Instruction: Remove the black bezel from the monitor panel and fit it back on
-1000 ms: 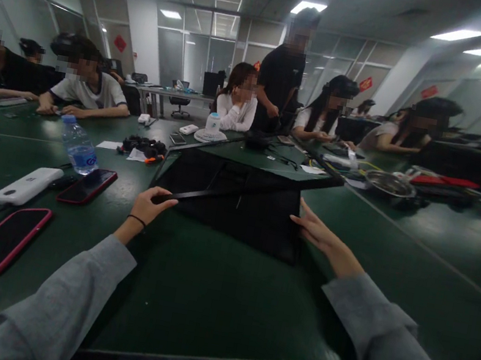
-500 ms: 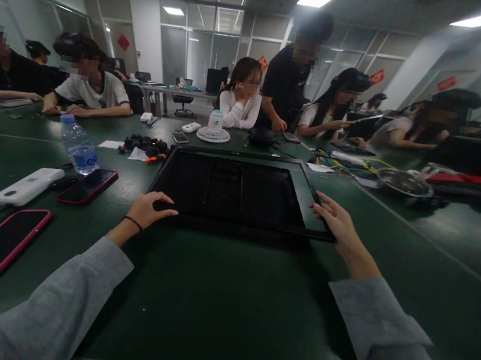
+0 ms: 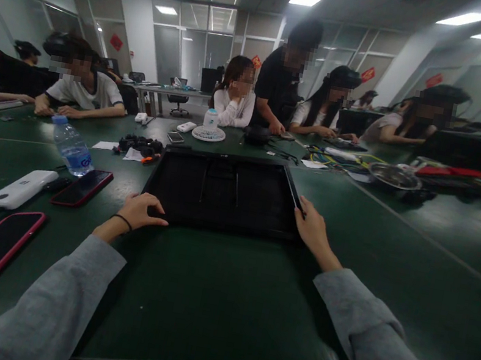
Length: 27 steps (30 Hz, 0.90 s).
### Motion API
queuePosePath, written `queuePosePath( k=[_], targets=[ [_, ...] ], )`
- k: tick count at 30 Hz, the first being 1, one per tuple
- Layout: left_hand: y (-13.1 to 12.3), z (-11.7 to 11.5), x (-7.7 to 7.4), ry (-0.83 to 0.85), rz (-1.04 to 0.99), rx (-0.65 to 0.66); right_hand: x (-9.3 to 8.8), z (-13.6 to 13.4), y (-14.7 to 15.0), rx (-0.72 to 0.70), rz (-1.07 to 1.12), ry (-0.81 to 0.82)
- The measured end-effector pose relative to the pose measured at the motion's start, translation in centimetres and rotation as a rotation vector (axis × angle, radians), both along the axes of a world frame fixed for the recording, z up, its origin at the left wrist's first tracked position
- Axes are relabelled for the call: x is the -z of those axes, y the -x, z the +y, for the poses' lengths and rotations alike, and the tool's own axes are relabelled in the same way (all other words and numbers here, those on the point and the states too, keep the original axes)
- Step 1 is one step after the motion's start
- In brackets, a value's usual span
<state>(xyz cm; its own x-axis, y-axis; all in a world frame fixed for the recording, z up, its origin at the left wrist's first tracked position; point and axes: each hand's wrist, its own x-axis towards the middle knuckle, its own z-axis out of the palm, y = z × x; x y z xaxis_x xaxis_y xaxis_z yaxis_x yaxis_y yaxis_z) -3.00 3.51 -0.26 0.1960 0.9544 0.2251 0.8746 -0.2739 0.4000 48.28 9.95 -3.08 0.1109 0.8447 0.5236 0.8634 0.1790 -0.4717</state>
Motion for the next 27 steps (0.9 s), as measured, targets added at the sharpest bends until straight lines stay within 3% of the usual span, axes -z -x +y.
queuePosePath(
  k=[4,8,11,13,21,27],
  targets=[
    [0.4,0.4,0.0,-0.075,-0.029,-0.014,0.8,0.3,0.0,0.019,0.027,0.030],
    [1.7,1.8,1.1,-0.226,-0.074,-0.340,1.1,0.6,0.1,0.044,0.062,0.055],
    [2.8,2.7,2.2,-0.107,-0.125,-0.470,1.1,0.7,0.2,0.044,0.052,0.122],
    [3.4,3.0,2.6,-0.018,-0.163,-0.478,1.0,0.8,0.1,0.040,0.011,0.137],
    [3.2,2.6,2.3,0.057,-0.275,-0.522,0.5,1.5,-1.1,0.117,-0.038,0.144],
    [2.4,2.5,2.3,0.056,-0.107,-0.535,1.2,1.9,-1.3,0.089,-0.069,0.101]
  ],
)
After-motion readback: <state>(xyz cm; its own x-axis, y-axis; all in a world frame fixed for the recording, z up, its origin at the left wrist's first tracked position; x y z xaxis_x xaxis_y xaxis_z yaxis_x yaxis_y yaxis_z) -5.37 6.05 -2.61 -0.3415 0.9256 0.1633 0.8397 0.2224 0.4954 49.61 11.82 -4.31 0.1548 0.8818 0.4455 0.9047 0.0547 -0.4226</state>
